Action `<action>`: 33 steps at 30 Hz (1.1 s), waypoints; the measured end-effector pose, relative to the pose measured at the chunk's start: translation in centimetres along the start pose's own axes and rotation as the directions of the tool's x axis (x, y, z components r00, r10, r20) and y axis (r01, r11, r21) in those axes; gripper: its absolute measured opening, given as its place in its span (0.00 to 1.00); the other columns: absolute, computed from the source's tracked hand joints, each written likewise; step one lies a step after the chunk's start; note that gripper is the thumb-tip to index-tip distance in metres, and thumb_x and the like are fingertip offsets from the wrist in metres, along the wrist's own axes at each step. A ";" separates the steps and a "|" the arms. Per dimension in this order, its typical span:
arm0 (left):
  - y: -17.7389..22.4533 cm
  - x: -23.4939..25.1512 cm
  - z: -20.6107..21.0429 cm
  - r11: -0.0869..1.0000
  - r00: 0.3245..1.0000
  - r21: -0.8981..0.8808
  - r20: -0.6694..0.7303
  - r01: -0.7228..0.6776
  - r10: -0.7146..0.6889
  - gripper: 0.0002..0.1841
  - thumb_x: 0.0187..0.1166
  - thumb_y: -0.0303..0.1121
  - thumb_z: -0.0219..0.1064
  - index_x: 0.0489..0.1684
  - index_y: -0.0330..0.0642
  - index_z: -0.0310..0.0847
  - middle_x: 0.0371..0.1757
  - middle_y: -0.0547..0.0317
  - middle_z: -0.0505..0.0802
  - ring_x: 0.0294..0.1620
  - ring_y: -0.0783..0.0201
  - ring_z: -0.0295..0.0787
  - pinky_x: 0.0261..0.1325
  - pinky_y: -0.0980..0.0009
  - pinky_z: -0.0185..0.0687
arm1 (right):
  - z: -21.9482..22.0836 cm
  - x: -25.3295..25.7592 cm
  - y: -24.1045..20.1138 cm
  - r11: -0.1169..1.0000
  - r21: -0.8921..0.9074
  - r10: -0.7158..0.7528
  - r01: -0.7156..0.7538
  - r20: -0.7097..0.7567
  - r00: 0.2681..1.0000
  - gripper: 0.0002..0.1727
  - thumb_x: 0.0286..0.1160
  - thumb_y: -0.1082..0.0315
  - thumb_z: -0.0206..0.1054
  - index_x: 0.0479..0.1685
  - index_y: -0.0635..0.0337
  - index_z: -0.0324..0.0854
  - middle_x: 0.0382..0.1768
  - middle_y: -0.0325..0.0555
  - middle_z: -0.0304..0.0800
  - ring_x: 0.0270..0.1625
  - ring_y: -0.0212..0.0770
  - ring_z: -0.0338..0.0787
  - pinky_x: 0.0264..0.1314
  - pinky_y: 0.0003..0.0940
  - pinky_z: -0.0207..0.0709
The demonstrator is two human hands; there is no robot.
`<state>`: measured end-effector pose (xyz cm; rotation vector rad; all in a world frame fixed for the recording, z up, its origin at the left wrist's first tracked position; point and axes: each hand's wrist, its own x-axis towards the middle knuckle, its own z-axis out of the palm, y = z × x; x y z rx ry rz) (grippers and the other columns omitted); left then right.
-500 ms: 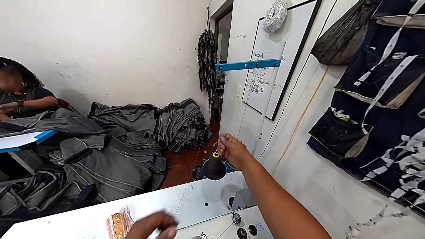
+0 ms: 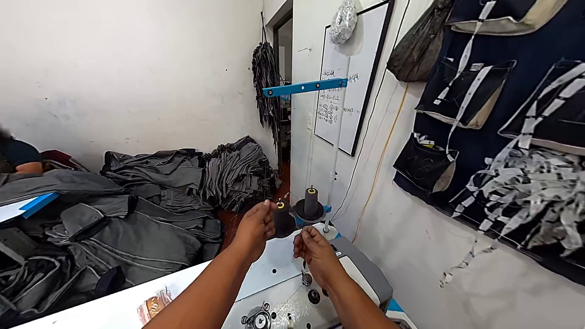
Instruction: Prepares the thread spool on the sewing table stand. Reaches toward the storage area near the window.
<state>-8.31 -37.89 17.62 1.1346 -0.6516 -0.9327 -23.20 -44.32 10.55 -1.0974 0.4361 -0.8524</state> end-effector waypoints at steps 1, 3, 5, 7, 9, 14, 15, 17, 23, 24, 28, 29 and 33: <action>-0.7 -0.2 -0.5 0.999 0.999 -0.004 -0.022 0.035 -0.036 0.19 0.97 0.37 0.41 0.42 0.40 0.77 0.16 0.70 0.70 0.12 0.75 0.63 0.20 0.81 0.65 | -0.5 -0.3 -0.3 0.996 -0.087 -0.038 0.037 0.000 0.999 0.10 0.93 0.73 0.44 0.47 0.60 0.70 0.40 0.39 0.88 0.35 0.30 0.88 0.43 0.26 0.84; -1.6 -0.9 -1.2 0.993 0.993 0.031 -0.018 0.118 -0.117 0.21 0.97 0.37 0.40 0.42 0.38 0.78 0.17 0.69 0.72 0.13 0.75 0.64 0.19 0.82 0.65 | -0.9 -0.7 -1.1 0.948 -0.285 -0.139 0.142 0.031 0.990 0.10 0.90 0.72 0.49 0.49 0.64 0.76 0.46 0.40 0.86 0.42 0.27 0.87 0.47 0.24 0.82; -1.5 -1.8 -1.3 0.976 0.979 0.079 0.011 0.203 -0.205 0.22 0.97 0.38 0.40 0.41 0.37 0.79 0.19 0.67 0.77 0.14 0.75 0.69 0.21 0.82 0.68 | -0.6 -1.1 -2.5 0.874 -0.419 -0.232 0.246 0.086 0.969 0.10 0.88 0.72 0.53 0.44 0.64 0.79 0.37 0.36 0.83 0.40 0.24 0.82 0.47 0.21 0.76; -0.8 -2.9 -1.0 0.950 0.953 0.125 0.068 0.286 -0.296 0.22 0.97 0.37 0.39 0.44 0.35 0.79 0.26 0.61 0.87 0.22 0.70 0.83 0.29 0.78 0.81 | 0.3 -1.4 -3.9 0.856 -0.430 -0.247 0.287 0.147 0.958 0.09 0.88 0.72 0.54 0.40 0.60 0.79 0.31 0.32 0.84 0.34 0.22 0.82 0.42 0.18 0.75; -0.2 -4.1 -0.6 0.937 0.928 0.101 0.139 0.335 -0.346 0.22 0.97 0.36 0.38 0.53 0.30 0.78 0.39 0.52 0.93 0.38 0.62 0.94 0.45 0.69 0.90 | 1.3 -1.7 -4.7 0.894 -0.379 -0.193 0.241 0.161 0.968 0.09 0.87 0.73 0.56 0.38 0.60 0.80 0.27 0.33 0.85 0.29 0.23 0.81 0.35 0.18 0.75; -0.4 -5.3 0.2 0.928 0.925 -0.046 0.110 0.371 -0.364 0.20 0.97 0.35 0.38 0.52 0.31 0.76 0.39 0.50 0.91 0.39 0.60 0.94 0.52 0.66 0.91 | 2.0 -2.7 -3.1 0.856 -0.419 -0.198 0.301 0.271 0.942 0.08 0.87 0.71 0.57 0.42 0.61 0.80 0.37 0.34 0.85 0.36 0.20 0.82 0.40 0.17 0.76; -0.5 -5.3 0.1 0.920 0.920 -0.070 0.111 0.385 -0.377 0.20 0.97 0.36 0.38 0.54 0.30 0.75 0.40 0.49 0.91 0.40 0.60 0.94 0.53 0.66 0.91 | 1.8 -2.8 -2.6 0.804 -0.461 -0.253 0.375 0.305 0.918 0.09 0.85 0.70 0.58 0.42 0.63 0.82 0.43 0.37 0.83 0.41 0.21 0.82 0.45 0.17 0.77; -0.8 -5.4 0.0 0.904 0.909 -0.110 0.114 0.413 -0.401 0.22 0.97 0.37 0.38 0.54 0.30 0.76 0.39 0.49 0.92 0.40 0.60 0.94 0.53 0.66 0.91 | 1.3 -3.1 -1.4 0.648 -0.562 -0.382 0.514 0.344 0.858 0.12 0.83 0.66 0.60 0.40 0.65 0.86 0.48 0.45 0.81 0.49 0.25 0.81 0.53 0.19 0.77; -1.6 -6.1 0.9 0.907 0.921 -0.165 0.128 0.386 -0.369 0.18 0.96 0.33 0.40 0.45 0.33 0.74 0.40 0.50 0.92 0.40 0.63 0.93 0.52 0.69 0.89 | -0.3 -4.5 0.3 0.535 -0.605 -0.420 0.590 0.415 0.807 0.14 0.85 0.67 0.59 0.39 0.67 0.87 0.43 0.51 0.90 0.47 0.31 0.88 0.55 0.22 0.81; -1.8 -6.1 1.1 0.912 0.925 -0.166 0.130 0.375 -0.356 0.16 0.96 0.33 0.39 0.45 0.35 0.72 0.44 0.48 0.93 0.43 0.62 0.94 0.52 0.69 0.88 | -0.3 -4.7 0.6 0.608 -0.565 -0.409 0.557 0.378 0.831 0.13 0.83 0.68 0.60 0.40 0.68 0.87 0.43 0.48 0.90 0.46 0.28 0.87 0.53 0.20 0.80; -1.9 -6.0 1.5 0.927 0.936 -0.140 0.107 0.347 -0.335 0.17 0.97 0.34 0.37 0.47 0.35 0.71 0.48 0.47 0.95 0.45 0.62 0.95 0.51 0.70 0.87 | 0.1 -5.6 0.7 0.966 -0.150 -0.194 0.210 0.114 0.974 0.09 0.80 0.76 0.58 0.41 0.63 0.87 0.37 0.36 0.93 0.41 0.28 0.91 0.51 0.26 0.87; -1.9 -6.0 1.6 0.927 0.939 -0.155 0.091 0.342 -0.331 0.16 0.97 0.34 0.38 0.47 0.35 0.70 0.48 0.46 0.95 0.46 0.61 0.95 0.53 0.69 0.87 | 0.3 -5.7 0.6 0.990 -0.048 -0.132 0.135 0.061 0.989 0.10 0.79 0.77 0.58 0.38 0.63 0.86 0.35 0.38 0.93 0.39 0.30 0.92 0.49 0.27 0.87; -1.9 -5.9 1.8 0.932 0.956 -0.214 0.037 0.291 -0.290 0.15 0.97 0.33 0.38 0.46 0.36 0.69 0.48 0.44 0.94 0.52 0.57 0.95 0.60 0.66 0.87 | 0.3 -5.5 0.3 0.998 -0.019 0.065 -0.065 -0.016 0.998 0.07 0.79 0.81 0.61 0.36 0.64 0.83 0.34 0.41 0.92 0.34 0.32 0.92 0.43 0.27 0.88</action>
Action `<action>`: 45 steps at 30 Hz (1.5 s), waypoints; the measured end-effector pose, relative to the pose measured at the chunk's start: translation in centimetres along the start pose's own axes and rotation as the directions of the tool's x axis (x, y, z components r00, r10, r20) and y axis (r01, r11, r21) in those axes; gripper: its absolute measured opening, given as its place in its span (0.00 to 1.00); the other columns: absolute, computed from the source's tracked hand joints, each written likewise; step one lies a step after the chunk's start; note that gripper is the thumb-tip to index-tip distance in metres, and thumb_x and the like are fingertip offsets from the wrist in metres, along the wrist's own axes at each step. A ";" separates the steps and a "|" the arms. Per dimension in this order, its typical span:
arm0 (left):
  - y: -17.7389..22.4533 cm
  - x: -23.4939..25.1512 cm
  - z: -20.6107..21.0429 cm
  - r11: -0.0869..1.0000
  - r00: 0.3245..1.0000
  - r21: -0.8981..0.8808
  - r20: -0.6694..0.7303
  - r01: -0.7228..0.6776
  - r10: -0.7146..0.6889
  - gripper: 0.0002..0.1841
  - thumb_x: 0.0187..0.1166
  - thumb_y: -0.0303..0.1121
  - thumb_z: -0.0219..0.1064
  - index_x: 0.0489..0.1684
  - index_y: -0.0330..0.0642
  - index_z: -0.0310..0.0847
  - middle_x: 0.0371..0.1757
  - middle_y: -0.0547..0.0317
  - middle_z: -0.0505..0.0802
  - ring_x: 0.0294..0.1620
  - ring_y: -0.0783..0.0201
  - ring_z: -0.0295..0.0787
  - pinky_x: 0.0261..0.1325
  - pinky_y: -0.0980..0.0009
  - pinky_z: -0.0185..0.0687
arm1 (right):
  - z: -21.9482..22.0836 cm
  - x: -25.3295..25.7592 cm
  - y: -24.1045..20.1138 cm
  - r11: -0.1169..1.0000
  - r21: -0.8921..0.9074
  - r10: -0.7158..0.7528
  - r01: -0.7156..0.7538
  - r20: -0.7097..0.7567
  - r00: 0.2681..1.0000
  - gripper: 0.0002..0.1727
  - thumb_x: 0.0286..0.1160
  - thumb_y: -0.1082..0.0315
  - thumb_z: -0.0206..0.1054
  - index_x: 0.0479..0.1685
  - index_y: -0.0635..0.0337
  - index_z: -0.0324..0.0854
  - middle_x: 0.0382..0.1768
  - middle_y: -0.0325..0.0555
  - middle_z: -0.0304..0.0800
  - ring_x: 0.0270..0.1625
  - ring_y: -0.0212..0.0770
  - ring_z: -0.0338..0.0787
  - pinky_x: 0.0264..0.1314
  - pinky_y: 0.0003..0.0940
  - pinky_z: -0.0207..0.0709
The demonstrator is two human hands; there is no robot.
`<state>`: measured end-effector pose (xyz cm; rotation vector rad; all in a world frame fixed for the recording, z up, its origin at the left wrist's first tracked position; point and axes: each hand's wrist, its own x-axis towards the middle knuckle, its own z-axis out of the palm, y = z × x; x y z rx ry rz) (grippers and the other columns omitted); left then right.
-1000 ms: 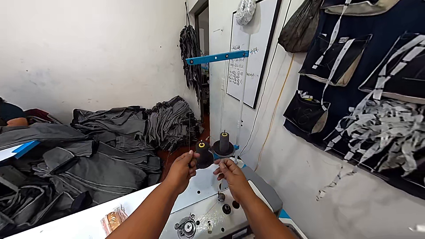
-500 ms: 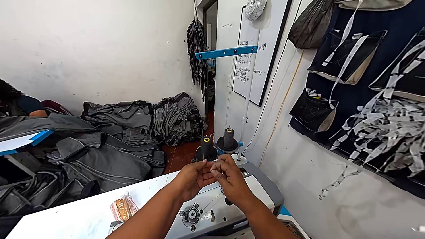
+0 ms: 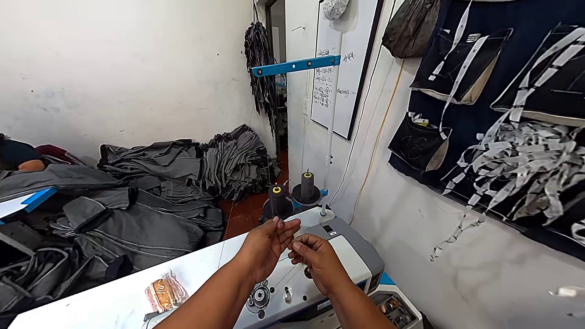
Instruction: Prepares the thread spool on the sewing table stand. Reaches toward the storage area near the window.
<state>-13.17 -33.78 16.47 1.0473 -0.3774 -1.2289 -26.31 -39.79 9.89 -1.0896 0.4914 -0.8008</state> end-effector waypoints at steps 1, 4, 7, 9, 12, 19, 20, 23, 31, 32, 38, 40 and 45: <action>0.1 0.0 0.0 1.000 1.000 -0.015 -0.006 -0.012 0.012 0.15 0.96 0.32 0.38 0.45 0.36 0.69 0.48 0.45 0.95 0.51 0.58 0.95 0.59 0.67 0.87 | -0.2 0.1 0.0 0.998 -0.041 0.040 -0.040 0.014 0.999 0.05 0.79 0.81 0.62 0.38 0.64 0.82 0.35 0.42 0.92 0.34 0.33 0.92 0.42 0.27 0.88; 0.5 0.1 0.0 0.998 0.999 -0.052 -0.021 -0.040 0.039 0.15 0.96 0.32 0.39 0.45 0.36 0.69 0.47 0.45 0.95 0.50 0.57 0.96 0.59 0.67 0.87 | -0.6 0.4 0.5 0.971 -0.239 -0.006 0.008 0.007 1.000 0.05 0.76 0.77 0.67 0.45 0.65 0.78 0.37 0.40 0.85 0.32 0.29 0.86 0.38 0.23 0.83; 0.8 0.2 0.1 0.995 0.998 -0.072 -0.032 -0.062 0.060 0.15 0.96 0.32 0.38 0.47 0.35 0.70 0.47 0.44 0.95 0.50 0.57 0.96 0.59 0.67 0.88 | -0.6 0.9 1.6 0.837 -0.447 -0.370 0.315 -0.038 0.928 0.11 0.73 0.69 0.70 0.47 0.68 0.86 0.38 0.40 0.83 0.31 0.22 0.79 0.36 0.15 0.75; 0.7 0.3 0.2 0.994 0.996 -0.078 -0.032 -0.081 0.079 0.16 0.96 0.32 0.38 0.47 0.35 0.71 0.47 0.44 0.95 0.50 0.57 0.96 0.59 0.67 0.88 | -0.1 1.2 1.7 0.725 -0.535 -0.514 0.435 0.001 0.858 0.15 0.72 0.66 0.71 0.50 0.67 0.91 0.40 0.45 0.88 0.36 0.25 0.83 0.40 0.16 0.78; 0.2 0.5 0.5 0.989 0.990 -0.079 -0.065 -0.129 0.124 0.16 0.96 0.32 0.39 0.47 0.35 0.72 0.45 0.46 0.95 0.47 0.59 0.96 0.55 0.69 0.88 | 1.0 1.8 2.0 0.633 -0.605 -0.569 0.483 0.060 0.820 0.16 0.75 0.62 0.70 0.53 0.63 0.93 0.42 0.47 0.90 0.41 0.29 0.88 0.44 0.21 0.82; -1.0 0.7 0.9 0.985 0.982 -0.037 -0.087 -0.170 0.166 0.15 0.95 0.31 0.41 0.47 0.34 0.73 0.47 0.47 0.93 0.53 0.60 0.93 0.59 0.68 0.85 | 2.3 3.2 2.4 0.687 -0.544 -0.562 0.482 0.023 0.827 0.09 0.73 0.69 0.69 0.37 0.63 0.94 0.36 0.43 0.87 0.39 0.25 0.86 0.46 0.17 0.81; -1.0 0.7 0.8 0.986 0.983 -0.024 -0.086 -0.164 0.161 0.16 0.96 0.32 0.41 0.47 0.33 0.74 0.47 0.46 0.94 0.52 0.61 0.93 0.59 0.68 0.85 | 2.2 3.1 2.0 0.769 -0.475 -0.482 0.428 0.009 0.876 0.08 0.74 0.71 0.69 0.37 0.65 0.93 0.37 0.43 0.86 0.40 0.24 0.85 0.46 0.17 0.80; -1.1 0.3 0.8 0.990 0.986 0.022 -0.095 -0.138 0.139 0.15 0.96 0.31 0.41 0.46 0.34 0.73 0.47 0.48 0.94 0.49 0.63 0.93 0.57 0.70 0.85 | 1.7 2.7 0.6 0.931 -0.275 -0.251 0.239 -0.008 0.968 0.07 0.77 0.74 0.66 0.36 0.65 0.89 0.37 0.38 0.83 0.39 0.23 0.82 0.44 0.17 0.76; -1.2 -0.4 1.4 0.989 0.989 0.094 -0.080 -0.114 0.121 0.15 0.96 0.31 0.42 0.47 0.34 0.74 0.51 0.50 0.94 0.52 0.65 0.92 0.60 0.70 0.83 | 1.1 1.3 -0.8 0.984 -0.119 -0.129 0.130 0.016 0.992 0.09 0.81 0.75 0.61 0.37 0.62 0.87 0.34 0.34 0.83 0.34 0.22 0.80 0.41 0.18 0.75; -1.2 -0.4 1.5 0.989 0.990 0.098 -0.076 -0.112 0.119 0.15 0.96 0.31 0.42 0.47 0.35 0.74 0.51 0.50 0.94 0.52 0.65 0.91 0.59 0.70 0.83 | 1.1 1.2 -0.8 0.984 -0.122 -0.129 0.130 0.017 0.991 0.08 0.81 0.75 0.62 0.37 0.62 0.87 0.35 0.34 0.84 0.35 0.22 0.80 0.42 0.18 0.75; -1.4 -0.6 1.4 0.984 0.989 0.120 -0.054 -0.128 0.135 0.15 0.96 0.31 0.42 0.45 0.36 0.74 0.51 0.50 0.94 0.52 0.66 0.92 0.56 0.72 0.82 | 1.1 1.0 -0.7 0.981 -0.140 -0.123 0.132 0.072 0.990 0.09 0.78 0.75 0.64 0.30 0.59 0.86 0.29 0.31 0.86 0.33 0.21 0.81 0.41 0.18 0.75; -1.2 -0.5 1.3 0.980 0.987 0.144 -0.056 -0.140 0.149 0.15 0.96 0.31 0.41 0.45 0.36 0.73 0.52 0.51 0.94 0.53 0.66 0.91 0.57 0.71 0.82 | 1.1 0.9 -0.9 0.991 -0.101 -0.080 0.087 0.073 0.994 0.10 0.80 0.75 0.62 0.31 0.58 0.85 0.27 0.30 0.85 0.30 0.21 0.80 0.38 0.18 0.74; -0.9 -0.5 1.0 0.968 0.980 0.176 -0.062 -0.176 0.190 0.15 0.96 0.31 0.41 0.49 0.34 0.73 0.57 0.49 0.92 0.59 0.64 0.89 0.64 0.69 0.80 | 1.1 0.9 -1.5 1.000 -0.011 0.009 -0.009 0.050 0.999 0.11 0.83 0.76 0.59 0.33 0.60 0.85 0.29 0.34 0.85 0.29 0.25 0.81 0.36 0.20 0.78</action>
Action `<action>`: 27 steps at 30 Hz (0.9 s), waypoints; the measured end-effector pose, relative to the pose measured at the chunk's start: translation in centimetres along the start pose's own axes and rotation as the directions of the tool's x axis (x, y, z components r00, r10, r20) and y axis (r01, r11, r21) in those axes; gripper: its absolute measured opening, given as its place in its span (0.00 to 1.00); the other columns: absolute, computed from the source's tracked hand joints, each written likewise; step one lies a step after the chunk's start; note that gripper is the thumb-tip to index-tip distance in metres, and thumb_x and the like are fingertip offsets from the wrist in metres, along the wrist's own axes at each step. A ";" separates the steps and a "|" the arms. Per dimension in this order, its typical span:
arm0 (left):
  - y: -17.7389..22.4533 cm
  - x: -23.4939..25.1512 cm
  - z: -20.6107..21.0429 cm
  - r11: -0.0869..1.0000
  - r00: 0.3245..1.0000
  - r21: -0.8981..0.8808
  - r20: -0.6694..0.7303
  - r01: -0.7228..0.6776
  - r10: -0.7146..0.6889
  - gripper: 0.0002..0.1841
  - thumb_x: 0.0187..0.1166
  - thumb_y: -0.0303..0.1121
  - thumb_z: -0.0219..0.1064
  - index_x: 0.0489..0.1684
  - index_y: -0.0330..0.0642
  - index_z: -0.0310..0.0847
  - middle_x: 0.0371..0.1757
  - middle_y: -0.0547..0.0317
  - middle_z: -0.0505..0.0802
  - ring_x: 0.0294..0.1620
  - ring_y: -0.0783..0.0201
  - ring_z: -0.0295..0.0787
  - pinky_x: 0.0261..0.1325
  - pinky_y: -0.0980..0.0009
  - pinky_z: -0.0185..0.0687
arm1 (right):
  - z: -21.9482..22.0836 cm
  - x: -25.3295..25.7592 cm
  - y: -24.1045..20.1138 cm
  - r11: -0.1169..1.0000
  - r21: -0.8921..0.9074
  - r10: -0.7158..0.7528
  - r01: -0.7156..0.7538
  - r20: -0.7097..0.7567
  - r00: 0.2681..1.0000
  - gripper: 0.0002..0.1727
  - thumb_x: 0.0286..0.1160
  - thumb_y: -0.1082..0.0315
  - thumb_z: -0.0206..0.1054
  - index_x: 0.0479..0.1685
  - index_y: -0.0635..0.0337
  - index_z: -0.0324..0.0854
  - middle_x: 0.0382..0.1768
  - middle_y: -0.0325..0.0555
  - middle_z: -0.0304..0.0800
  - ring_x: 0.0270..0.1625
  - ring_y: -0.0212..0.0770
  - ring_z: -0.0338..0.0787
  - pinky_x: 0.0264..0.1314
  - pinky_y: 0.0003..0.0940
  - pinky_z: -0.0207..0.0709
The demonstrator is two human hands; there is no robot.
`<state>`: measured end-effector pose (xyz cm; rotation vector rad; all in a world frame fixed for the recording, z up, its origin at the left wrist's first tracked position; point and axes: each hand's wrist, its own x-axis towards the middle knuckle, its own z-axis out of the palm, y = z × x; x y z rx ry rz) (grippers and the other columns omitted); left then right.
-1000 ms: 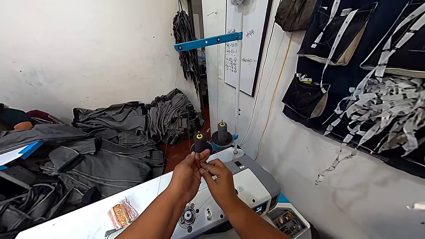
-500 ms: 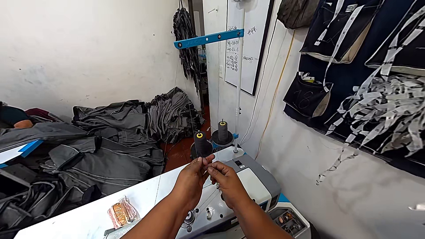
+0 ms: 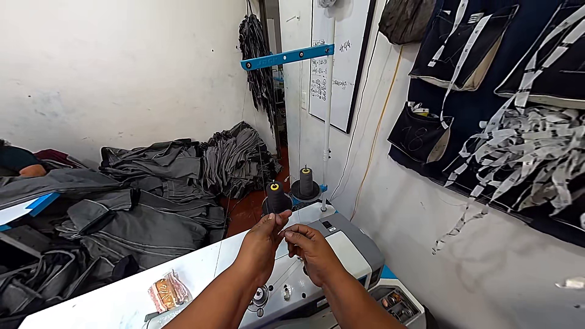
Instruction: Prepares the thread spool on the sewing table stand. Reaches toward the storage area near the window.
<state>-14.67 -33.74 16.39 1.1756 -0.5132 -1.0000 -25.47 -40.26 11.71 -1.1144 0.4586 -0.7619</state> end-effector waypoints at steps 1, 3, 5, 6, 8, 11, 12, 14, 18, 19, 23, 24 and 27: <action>-0.1 0.0 0.0 1.000 1.000 0.012 0.016 -0.010 0.010 0.15 0.96 0.31 0.41 0.48 0.35 0.73 0.57 0.50 0.91 0.59 0.64 0.89 0.63 0.68 0.80 | 0.1 0.0 -0.1 0.999 0.019 0.030 -0.030 0.003 1.000 0.11 0.85 0.75 0.58 0.35 0.61 0.84 0.30 0.36 0.86 0.30 0.27 0.83 0.36 0.22 0.79; -0.2 -0.1 0.0 0.999 0.999 0.027 0.044 -0.024 0.023 0.15 0.96 0.32 0.40 0.46 0.36 0.73 0.57 0.51 0.91 0.58 0.65 0.88 0.60 0.69 0.80 | 0.2 0.0 -0.3 0.994 0.067 0.086 -0.088 0.022 0.996 0.12 0.88 0.74 0.55 0.38 0.61 0.83 0.33 0.39 0.87 0.31 0.30 0.85 0.37 0.24 0.82; -0.3 -0.1 0.0 0.999 0.998 0.024 0.055 -0.023 0.022 0.15 0.96 0.32 0.40 0.46 0.38 0.72 0.57 0.52 0.91 0.55 0.66 0.88 0.57 0.70 0.80 | 0.3 -0.1 -0.4 0.985 0.110 0.133 -0.136 0.033 0.991 0.11 0.89 0.73 0.54 0.41 0.62 0.82 0.33 0.41 0.88 0.31 0.32 0.87 0.36 0.26 0.84; -0.4 -0.1 0.0 1.000 0.998 0.019 0.057 -0.021 0.020 0.15 0.96 0.32 0.40 0.45 0.39 0.72 0.55 0.53 0.91 0.53 0.67 0.88 0.55 0.72 0.80 | 0.4 -0.1 -0.4 0.981 0.127 0.147 -0.150 0.033 0.989 0.11 0.90 0.73 0.54 0.43 0.63 0.82 0.32 0.41 0.88 0.30 0.33 0.88 0.36 0.27 0.85; -0.7 0.0 0.0 1.000 0.998 0.018 0.059 -0.018 0.016 0.15 0.96 0.33 0.41 0.44 0.40 0.73 0.52 0.55 0.91 0.48 0.70 0.88 0.50 0.75 0.80 | 0.4 -0.1 -0.4 0.974 0.155 0.161 -0.163 0.026 0.987 0.11 0.89 0.73 0.55 0.44 0.65 0.83 0.30 0.42 0.90 0.28 0.33 0.89 0.35 0.27 0.86; -1.0 -0.1 0.1 1.000 0.997 0.021 0.069 -0.018 0.016 0.15 0.96 0.34 0.41 0.45 0.41 0.74 0.51 0.57 0.91 0.45 0.71 0.87 0.48 0.76 0.80 | 0.6 -0.3 -0.6 0.960 0.204 0.188 -0.192 0.039 0.981 0.13 0.90 0.73 0.54 0.41 0.65 0.83 0.27 0.42 0.89 0.27 0.33 0.89 0.36 0.27 0.87; -1.1 -0.1 0.1 0.999 0.997 0.027 0.072 -0.028 0.026 0.16 0.96 0.34 0.40 0.45 0.42 0.74 0.51 0.58 0.91 0.45 0.72 0.87 0.48 0.76 0.80 | 0.6 -0.3 -0.7 0.957 0.213 0.191 -0.195 0.043 0.981 0.13 0.90 0.73 0.53 0.39 0.65 0.83 0.27 0.41 0.89 0.27 0.33 0.89 0.37 0.27 0.87; -1.5 -0.1 0.1 0.997 0.995 0.048 0.086 -0.056 0.052 0.16 0.96 0.34 0.40 0.45 0.43 0.74 0.53 0.59 0.91 0.46 0.73 0.87 0.49 0.77 0.79 | 0.7 -0.4 -0.8 0.964 0.201 0.169 -0.174 0.040 0.985 0.13 0.88 0.75 0.55 0.36 0.64 0.83 0.26 0.40 0.89 0.28 0.31 0.89 0.38 0.27 0.87; -2.3 0.1 -0.2 0.983 0.983 0.112 0.132 -0.146 0.130 0.16 0.96 0.32 0.39 0.44 0.41 0.73 0.56 0.58 0.89 0.57 0.70 0.84 0.58 0.72 0.77 | 0.5 -0.3 0.0 0.999 0.040 -0.018 0.017 0.017 1.000 0.11 0.80 0.80 0.62 0.32 0.64 0.87 0.28 0.36 0.89 0.29 0.27 0.86 0.40 0.24 0.84; -2.4 0.2 -0.3 0.980 0.981 0.122 0.134 -0.156 0.140 0.16 0.95 0.32 0.39 0.45 0.40 0.73 0.57 0.57 0.88 0.57 0.70 0.84 0.60 0.72 0.77 | 0.3 -0.2 0.2 0.996 -0.035 -0.079 0.079 0.016 0.997 0.10 0.80 0.79 0.62 0.32 0.62 0.87 0.29 0.34 0.89 0.31 0.25 0.85 0.41 0.22 0.83; -1.9 0.8 -0.8 0.985 0.987 0.117 0.111 -0.128 0.115 0.17 0.96 0.32 0.39 0.55 0.35 0.76 0.61 0.53 0.89 0.64 0.66 0.84 0.70 0.67 0.76 | -0.7 0.1 0.0 0.970 -0.190 -0.149 0.149 0.015 0.989 0.11 0.85 0.75 0.56 0.38 0.62 0.84 0.33 0.32 0.84 0.34 0.23 0.82 0.44 0.20 0.78; -1.9 1.0 -1.2 0.986 0.985 0.116 0.134 -0.123 0.107 0.19 0.96 0.33 0.39 0.59 0.33 0.77 0.63 0.51 0.89 0.67 0.64 0.83 0.74 0.64 0.74 | -0.8 0.3 -0.1 0.978 -0.165 -0.124 0.125 0.013 0.992 0.11 0.86 0.75 0.54 0.38 0.61 0.82 0.31 0.32 0.82 0.32 0.23 0.80 0.43 0.20 0.78; -2.4 1.4 -1.9 0.986 0.977 0.129 0.196 -0.105 0.078 0.18 0.94 0.31 0.45 0.65 0.31 0.79 0.62 0.52 0.89 0.66 0.64 0.84 0.73 0.66 0.76 | -1.0 0.6 -0.4 0.998 -0.048 -0.046 0.048 0.044 0.998 0.13 0.88 0.75 0.51 0.37 0.60 0.81 0.29 0.33 0.82 0.29 0.25 0.80 0.41 0.22 0.79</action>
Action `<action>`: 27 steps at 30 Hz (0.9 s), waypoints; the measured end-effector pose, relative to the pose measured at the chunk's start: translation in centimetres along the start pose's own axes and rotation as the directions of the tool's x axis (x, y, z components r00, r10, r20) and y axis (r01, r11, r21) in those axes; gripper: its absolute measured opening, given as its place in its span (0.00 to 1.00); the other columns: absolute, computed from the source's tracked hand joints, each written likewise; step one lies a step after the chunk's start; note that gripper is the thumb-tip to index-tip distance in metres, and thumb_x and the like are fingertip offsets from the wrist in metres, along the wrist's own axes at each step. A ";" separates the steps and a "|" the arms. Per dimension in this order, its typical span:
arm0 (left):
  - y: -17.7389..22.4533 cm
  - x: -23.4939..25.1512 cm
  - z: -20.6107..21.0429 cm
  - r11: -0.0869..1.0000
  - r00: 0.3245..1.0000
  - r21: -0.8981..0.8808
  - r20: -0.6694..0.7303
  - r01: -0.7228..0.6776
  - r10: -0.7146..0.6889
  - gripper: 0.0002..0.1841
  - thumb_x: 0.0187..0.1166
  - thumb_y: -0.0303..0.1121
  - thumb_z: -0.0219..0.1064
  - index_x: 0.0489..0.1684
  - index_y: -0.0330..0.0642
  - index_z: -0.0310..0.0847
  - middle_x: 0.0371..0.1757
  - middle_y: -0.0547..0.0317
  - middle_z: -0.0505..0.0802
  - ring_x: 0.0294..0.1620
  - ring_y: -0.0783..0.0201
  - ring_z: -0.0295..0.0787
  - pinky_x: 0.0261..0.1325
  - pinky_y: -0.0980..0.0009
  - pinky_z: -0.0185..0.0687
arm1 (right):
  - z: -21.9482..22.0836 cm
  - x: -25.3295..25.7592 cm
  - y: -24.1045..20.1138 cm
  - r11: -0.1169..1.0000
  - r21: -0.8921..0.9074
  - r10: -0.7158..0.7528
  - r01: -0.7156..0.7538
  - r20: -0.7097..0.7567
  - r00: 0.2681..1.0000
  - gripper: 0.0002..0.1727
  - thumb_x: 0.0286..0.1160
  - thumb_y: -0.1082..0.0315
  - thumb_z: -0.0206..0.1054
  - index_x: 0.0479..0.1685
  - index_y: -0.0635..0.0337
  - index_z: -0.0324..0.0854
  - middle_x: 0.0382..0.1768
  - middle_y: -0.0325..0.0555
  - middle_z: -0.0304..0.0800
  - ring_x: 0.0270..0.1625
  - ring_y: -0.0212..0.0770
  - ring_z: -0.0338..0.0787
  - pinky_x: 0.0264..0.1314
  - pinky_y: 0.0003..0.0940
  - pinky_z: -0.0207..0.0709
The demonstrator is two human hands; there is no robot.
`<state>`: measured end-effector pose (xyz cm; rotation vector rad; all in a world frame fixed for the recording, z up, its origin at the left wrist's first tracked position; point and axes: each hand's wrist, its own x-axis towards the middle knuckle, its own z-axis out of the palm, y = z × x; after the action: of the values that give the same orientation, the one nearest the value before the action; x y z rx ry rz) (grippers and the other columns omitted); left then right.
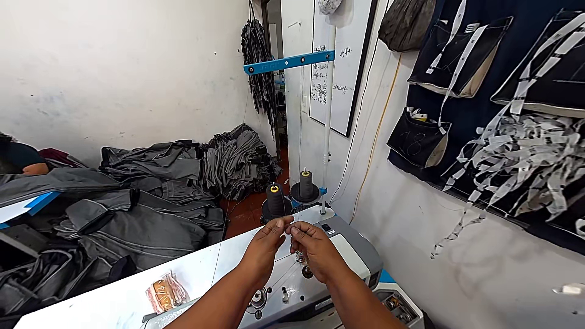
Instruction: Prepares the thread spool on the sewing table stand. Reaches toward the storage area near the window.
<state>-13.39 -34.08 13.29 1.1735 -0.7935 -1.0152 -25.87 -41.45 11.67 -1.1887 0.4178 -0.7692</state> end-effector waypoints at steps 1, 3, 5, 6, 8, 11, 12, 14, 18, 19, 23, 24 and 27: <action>-0.3 0.0 0.0 1.000 1.000 -0.021 -0.008 0.006 -0.007 0.16 0.93 0.29 0.48 0.62 0.30 0.80 0.59 0.52 0.90 0.62 0.65 0.86 0.69 0.68 0.78 | 0.0 0.1 0.0 0.999 0.035 0.019 -0.020 0.016 1.000 0.14 0.88 0.75 0.51 0.36 0.60 0.81 0.28 0.33 0.82 0.29 0.26 0.80 0.41 0.22 0.80; -0.4 0.0 0.0 0.998 0.999 -0.053 -0.040 -0.014 0.012 0.12 0.90 0.25 0.54 0.54 0.30 0.84 0.54 0.53 0.92 0.57 0.65 0.88 0.65 0.69 0.81 | 0.1 0.2 0.0 0.996 0.076 0.045 -0.047 0.030 0.999 0.15 0.88 0.76 0.51 0.35 0.60 0.81 0.27 0.34 0.82 0.28 0.26 0.80 0.40 0.22 0.80; -0.2 0.1 -0.1 0.998 0.997 -0.030 -0.047 -0.058 0.057 0.09 0.85 0.22 0.59 0.44 0.30 0.87 0.54 0.53 0.93 0.58 0.66 0.88 0.65 0.70 0.82 | 0.2 0.4 0.1 0.994 0.088 0.065 -0.068 0.036 0.997 0.14 0.88 0.77 0.51 0.35 0.60 0.81 0.25 0.33 0.81 0.27 0.26 0.80 0.39 0.22 0.80; -0.1 0.1 -0.2 0.997 0.997 -0.013 -0.041 -0.073 0.072 0.08 0.84 0.21 0.60 0.40 0.31 0.87 0.54 0.54 0.93 0.58 0.67 0.88 0.66 0.70 0.82 | 0.3 0.4 0.1 0.993 0.090 0.071 -0.074 0.035 0.997 0.14 0.87 0.77 0.52 0.34 0.60 0.81 0.25 0.32 0.82 0.27 0.26 0.80 0.39 0.22 0.80; 0.1 0.2 -0.3 0.997 0.996 -0.018 -0.059 -0.073 0.072 0.09 0.83 0.20 0.61 0.36 0.33 0.87 0.49 0.56 0.93 0.54 0.67 0.89 0.62 0.70 0.84 | 0.4 0.4 0.2 0.991 0.101 0.086 -0.090 0.040 0.995 0.14 0.87 0.77 0.52 0.35 0.60 0.82 0.26 0.33 0.82 0.28 0.26 0.81 0.41 0.23 0.81; 0.9 0.4 -0.4 0.997 0.993 -0.079 -0.115 -0.022 0.013 0.09 0.86 0.22 0.59 0.38 0.33 0.86 0.40 0.55 0.93 0.44 0.65 0.90 0.56 0.69 0.86 | 0.3 0.4 0.3 0.969 0.173 0.167 -0.178 0.078 0.983 0.17 0.92 0.72 0.45 0.48 0.63 0.82 0.35 0.38 0.84 0.34 0.32 0.85 0.45 0.28 0.84; 1.2 0.5 -0.6 0.995 0.992 -0.094 -0.128 -0.009 -0.003 0.10 0.87 0.23 0.58 0.39 0.33 0.86 0.39 0.54 0.93 0.43 0.64 0.90 0.55 0.68 0.85 | 0.3 0.5 0.3 0.954 0.196 0.213 -0.226 0.087 0.973 0.21 0.94 0.68 0.40 0.55 0.64 0.82 0.39 0.40 0.85 0.37 0.35 0.86 0.46 0.31 0.85; 1.4 0.5 -0.7 0.995 0.989 -0.101 -0.146 0.000 -0.015 0.10 0.88 0.24 0.58 0.39 0.33 0.86 0.40 0.53 0.92 0.44 0.63 0.89 0.55 0.68 0.84 | 0.5 0.6 0.2 0.927 0.225 0.288 -0.299 0.080 0.954 0.29 0.98 0.59 0.33 0.60 0.64 0.81 0.40 0.43 0.86 0.37 0.38 0.87 0.45 0.35 0.85; 1.3 0.4 -0.5 0.993 0.988 -0.118 -0.158 -0.016 -0.002 0.11 0.87 0.24 0.59 0.36 0.35 0.86 0.36 0.56 0.91 0.39 0.65 0.88 0.50 0.71 0.85 | 1.3 0.9 0.2 0.939 0.232 0.249 -0.252 0.046 0.968 0.18 0.94 0.67 0.47 0.48 0.64 0.83 0.33 0.39 0.86 0.31 0.33 0.86 0.42 0.29 0.85; 1.3 0.4 -0.4 0.993 0.986 -0.118 -0.166 -0.017 -0.003 0.11 0.86 0.24 0.59 0.35 0.35 0.87 0.35 0.56 0.91 0.39 0.66 0.88 0.49 0.71 0.85 | 1.6 1.0 0.1 0.950 0.223 0.219 -0.219 0.022 0.975 0.14 0.92 0.71 0.51 0.42 0.64 0.83 0.30 0.38 0.86 0.30 0.31 0.86 0.41 0.27 0.85; 1.1 0.4 -0.4 0.995 0.977 -0.090 -0.214 -0.040 0.020 0.10 0.86 0.23 0.60 0.34 0.36 0.87 0.39 0.56 0.92 0.43 0.65 0.87 0.52 0.69 0.81 | 2.5 1.1 0.2 0.974 0.199 0.127 -0.113 -0.058 0.990 0.13 0.85 0.78 0.59 0.30 0.63 0.84 0.24 0.37 0.84 0.26 0.29 0.83 0.38 0.24 0.83; 1.0 0.4 -0.5 0.994 0.972 -0.075 -0.228 -0.076 0.057 0.10 0.85 0.22 0.61 0.33 0.36 0.88 0.39 0.57 0.92 0.43 0.66 0.87 0.52 0.70 0.81 | 2.5 1.2 0.4 0.982 0.168 0.097 -0.084 -0.066 0.993 0.12 0.84 0.78 0.60 0.31 0.64 0.84 0.25 0.37 0.85 0.26 0.28 0.83 0.38 0.24 0.83; 0.7 0.4 -1.1 0.976 0.947 0.004 -0.243 -0.217 0.212 0.09 0.80 0.19 0.65 0.30 0.35 0.89 0.36 0.57 0.95 0.42 0.68 0.91 0.53 0.72 0.85 | 2.2 1.0 1.6 0.973 -0.143 -0.194 0.181 -0.088 0.977 0.06 0.78 0.77 0.66 0.36 0.66 0.89 0.31 0.38 0.90 0.32 0.24 0.86 0.42 0.20 0.82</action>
<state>-12.10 -33.99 13.74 1.1387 -0.6958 -0.6840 -23.19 -40.44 11.06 -1.3317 0.4505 -0.9807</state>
